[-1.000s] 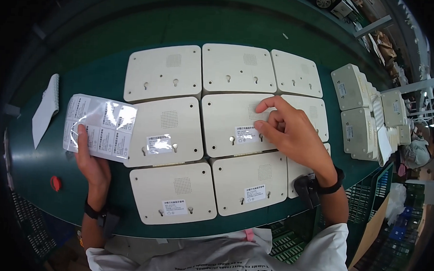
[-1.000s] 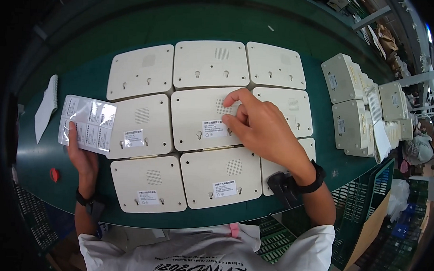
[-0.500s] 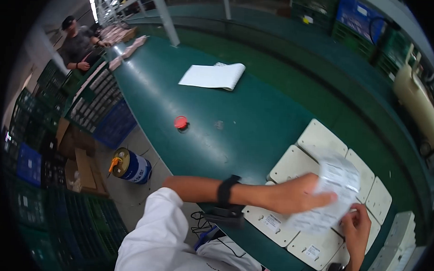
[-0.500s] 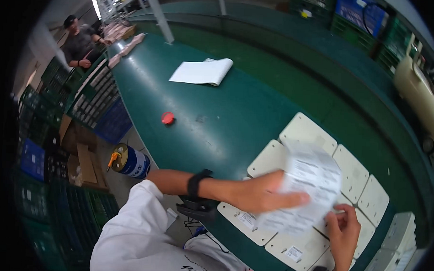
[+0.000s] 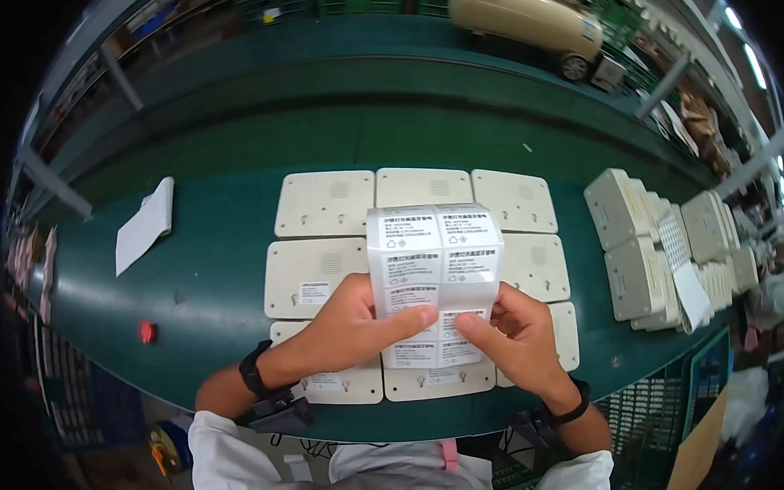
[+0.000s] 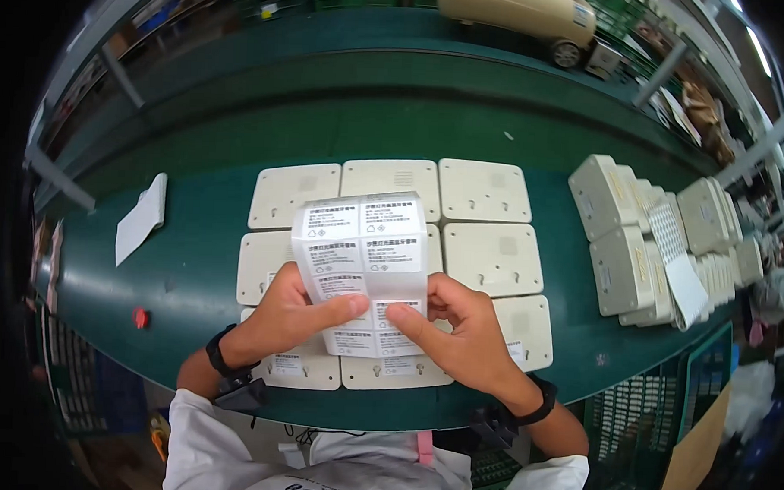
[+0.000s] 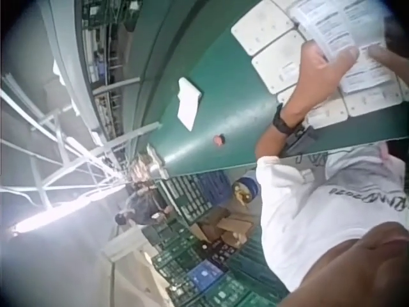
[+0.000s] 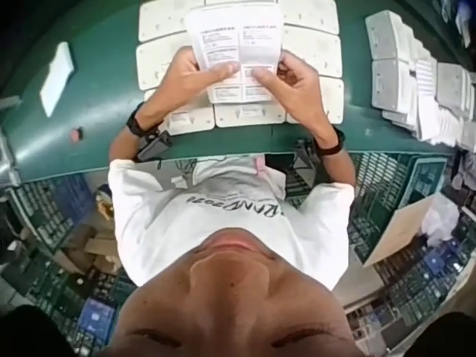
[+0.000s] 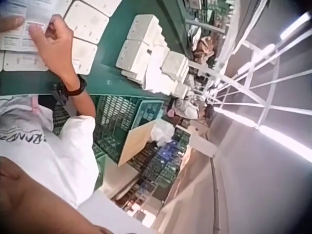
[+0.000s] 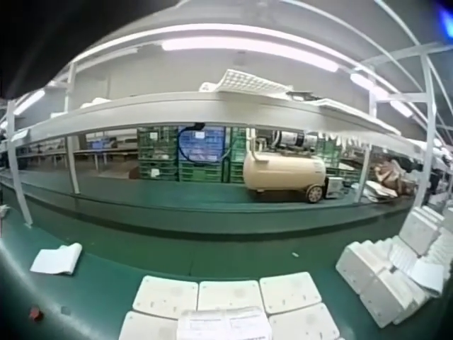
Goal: The person peels labels from a sheet and presses them onto the back of plastic cases before recording a video of themselves on a smartphone. They then peel small white pads from a strip and stick them onto the corners of the cases.
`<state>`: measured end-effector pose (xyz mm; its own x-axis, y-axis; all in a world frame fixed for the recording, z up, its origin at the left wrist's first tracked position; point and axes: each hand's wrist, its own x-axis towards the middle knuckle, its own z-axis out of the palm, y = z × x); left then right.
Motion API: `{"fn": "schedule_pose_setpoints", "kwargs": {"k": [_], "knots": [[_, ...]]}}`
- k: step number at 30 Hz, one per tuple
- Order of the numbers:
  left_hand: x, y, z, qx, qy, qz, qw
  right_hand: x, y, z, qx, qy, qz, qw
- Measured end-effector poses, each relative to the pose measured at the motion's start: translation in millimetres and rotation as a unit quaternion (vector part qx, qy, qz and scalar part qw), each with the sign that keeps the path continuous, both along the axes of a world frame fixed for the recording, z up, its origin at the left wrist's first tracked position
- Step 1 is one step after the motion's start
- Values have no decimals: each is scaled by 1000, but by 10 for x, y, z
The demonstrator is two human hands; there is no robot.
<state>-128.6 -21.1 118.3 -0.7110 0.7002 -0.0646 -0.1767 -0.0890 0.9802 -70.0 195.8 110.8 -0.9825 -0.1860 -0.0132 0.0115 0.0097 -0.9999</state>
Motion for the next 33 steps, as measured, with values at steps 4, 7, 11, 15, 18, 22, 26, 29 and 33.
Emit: {"fn": "schedule_pose_setpoints", "kwargs": {"k": [4, 7, 11, 15, 18, 22, 26, 29, 33], "knots": [[-9, 54, 2, 8, -34, 9, 999, 122, 117, 36, -18, 25, -75, 997], [29, 66, -23, 25, -60, 11, 998, 205, 72, 23, 8, 34, -83, 996], [53, 69, -72, 44, -96, 6, 994, 217, 10, -5, 127, 153, -134, 971], [64, 71, -84, 52, -143, 2, 988, 179, 58, 46, 321, 355, -153, 864], [82, 82, -62, 61, -150, -8, 987, 148, 76, 17, 384, 425, -159, 804], [120, 86, -40, 32, -88, -5, 996, 162, 68, -22, 376, 426, -181, 802], [127, 88, -12, 18, -105, 3, 994, 170, 60, -34, 397, 433, -189, 787], [96, 119, -61, 39, -130, 22, 990, 198, 63, -71, 438, 459, -199, 747], [60, 127, -36, 30, -143, 41, 988, 238, 78, -84, 447, 465, -175, 744]]}}
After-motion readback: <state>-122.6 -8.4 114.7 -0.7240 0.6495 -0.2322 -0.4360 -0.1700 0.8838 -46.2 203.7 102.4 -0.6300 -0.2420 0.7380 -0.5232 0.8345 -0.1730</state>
